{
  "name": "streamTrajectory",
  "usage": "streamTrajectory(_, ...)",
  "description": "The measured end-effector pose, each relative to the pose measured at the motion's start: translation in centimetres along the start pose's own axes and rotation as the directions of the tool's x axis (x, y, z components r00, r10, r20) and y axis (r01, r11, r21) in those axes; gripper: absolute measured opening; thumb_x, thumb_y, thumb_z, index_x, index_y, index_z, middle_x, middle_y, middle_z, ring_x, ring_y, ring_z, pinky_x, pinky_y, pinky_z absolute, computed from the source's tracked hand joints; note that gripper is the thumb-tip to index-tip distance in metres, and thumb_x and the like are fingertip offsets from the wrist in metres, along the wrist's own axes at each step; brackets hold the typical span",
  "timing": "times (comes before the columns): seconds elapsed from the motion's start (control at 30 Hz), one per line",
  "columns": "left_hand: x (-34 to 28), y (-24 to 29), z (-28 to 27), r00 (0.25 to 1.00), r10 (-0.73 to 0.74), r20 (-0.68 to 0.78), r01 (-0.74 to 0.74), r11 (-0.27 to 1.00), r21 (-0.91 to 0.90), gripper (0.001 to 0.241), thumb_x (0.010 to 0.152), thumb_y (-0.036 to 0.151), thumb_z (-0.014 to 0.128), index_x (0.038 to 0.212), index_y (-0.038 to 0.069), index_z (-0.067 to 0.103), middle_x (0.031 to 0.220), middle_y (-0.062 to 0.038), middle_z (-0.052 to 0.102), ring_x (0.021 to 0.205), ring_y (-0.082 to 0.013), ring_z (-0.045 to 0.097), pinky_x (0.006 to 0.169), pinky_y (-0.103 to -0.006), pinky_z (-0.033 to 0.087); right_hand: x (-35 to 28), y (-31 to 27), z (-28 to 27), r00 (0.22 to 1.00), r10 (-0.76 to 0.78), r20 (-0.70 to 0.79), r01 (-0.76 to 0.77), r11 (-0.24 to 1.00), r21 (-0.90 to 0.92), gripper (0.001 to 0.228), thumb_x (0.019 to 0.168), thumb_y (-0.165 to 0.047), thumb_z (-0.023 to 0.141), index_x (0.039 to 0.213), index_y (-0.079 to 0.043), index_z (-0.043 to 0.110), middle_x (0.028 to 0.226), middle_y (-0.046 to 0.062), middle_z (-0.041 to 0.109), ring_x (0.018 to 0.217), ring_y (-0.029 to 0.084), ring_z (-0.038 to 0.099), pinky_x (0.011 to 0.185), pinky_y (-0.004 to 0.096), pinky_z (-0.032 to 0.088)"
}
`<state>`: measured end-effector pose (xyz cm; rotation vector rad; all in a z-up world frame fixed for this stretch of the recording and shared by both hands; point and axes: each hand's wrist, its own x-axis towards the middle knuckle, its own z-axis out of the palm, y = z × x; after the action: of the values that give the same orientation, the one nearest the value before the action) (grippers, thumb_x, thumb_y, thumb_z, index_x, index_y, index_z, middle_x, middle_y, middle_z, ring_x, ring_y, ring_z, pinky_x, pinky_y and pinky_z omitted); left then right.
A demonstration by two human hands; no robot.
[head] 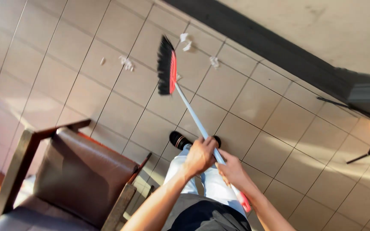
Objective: Sweep the tiled floor using a broom, moving a stool and sandals to clean underneath.
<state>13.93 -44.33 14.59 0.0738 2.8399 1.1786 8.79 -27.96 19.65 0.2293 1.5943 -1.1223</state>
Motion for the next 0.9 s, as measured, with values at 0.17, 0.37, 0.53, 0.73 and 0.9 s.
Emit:
streamTrajectory(0.17, -0.8, 5.6, 4.5, 0.977, 0.165, 0.135, -0.157, 0.985, -0.065, 0.027, 0.080, 0.016, 0.071, 0.102, 0.007, 0.059, 0.108, -0.010, 0.060, 0.095, -0.0350, 0.058, 0.081, -0.0455, 0.047, -6.2, 7.4, -1.7, 0.992, 0.046, -0.115, -0.009, 0.953, 0.302, 0.063, 0.085, -0.007, 0.056, 0.148, -0.012, 0.053, 0.058, 0.004, 0.051, 0.036, 0.014, 0.044, 0.034, 0.032, 0.040)
streamTrajectory(0.37, 0.3, 7.7, 9.5, 0.770, 0.326, 0.548, -0.255, 0.945, -0.204, 0.022, 0.086, 0.014, 0.066, 0.107, 0.010, 0.061, 0.112, -0.008, 0.060, 0.106, -0.0327, 0.060, 0.090, -0.0452, 0.046, -9.4, 9.2, -0.3, 0.876, 0.344, -0.338, -0.155, 0.865, 0.478, 0.064, 0.086, -0.007, 0.055, 0.149, -0.014, 0.047, 0.060, 0.008, 0.051, 0.040, 0.020, 0.048, 0.037, 0.039, 0.041)
streamTrajectory(0.53, 0.8, 1.7, 11.3, 0.602, 0.358, 0.714, -0.293, 0.931, -0.220, 0.021, 0.088, 0.007, 0.065, 0.109, 0.010, 0.062, 0.115, -0.008, 0.060, 0.113, -0.0335, 0.060, 0.098, -0.0461, 0.047, -3.4, 10.0, 2.5, 0.876, 0.250, -0.412, -0.163, 0.958, 0.236, 0.052, 0.086, -0.007, 0.051, 0.137, -0.007, 0.048, 0.067, 0.016, 0.067, 0.050, 0.028, 0.067, 0.050, 0.043, 0.053)
streamTrajectory(0.73, 2.0, -12.8, 4.1, 0.574, 0.200, 0.794, -0.221, 0.972, -0.085, 0.040, 0.073, 0.001, 0.071, 0.111, 0.009, 0.059, 0.117, -0.013, 0.059, 0.113, -0.0385, 0.057, 0.098, -0.0453, 0.048, 8.5, 4.8, 9.1, 0.952, 0.165, -0.257, -0.060, 0.926, 0.373, 0.034, 0.087, -0.007, 0.054, 0.120, -0.003, 0.061, 0.065, 0.013, 0.064, 0.050, 0.024, 0.062, 0.047, 0.041, 0.050)
streamTrajectory(0.9, 5.9, -16.5, -2.8, 0.683, -0.061, 0.728, -0.067, 0.987, 0.146, 0.023, 0.086, 0.006, 0.063, 0.108, 0.009, 0.060, 0.118, -0.013, 0.058, 0.114, -0.0433, 0.053, 0.099, -0.0521, 0.045, 11.4, -0.5, 11.4, 0.992, 0.097, -0.082, -0.009, 0.701, 0.714, 0.033, 0.087, -0.004, 0.058, 0.120, -0.002, 0.060, 0.062, 0.002, 0.054, 0.044, 0.013, 0.049, 0.038, 0.033, 0.038)
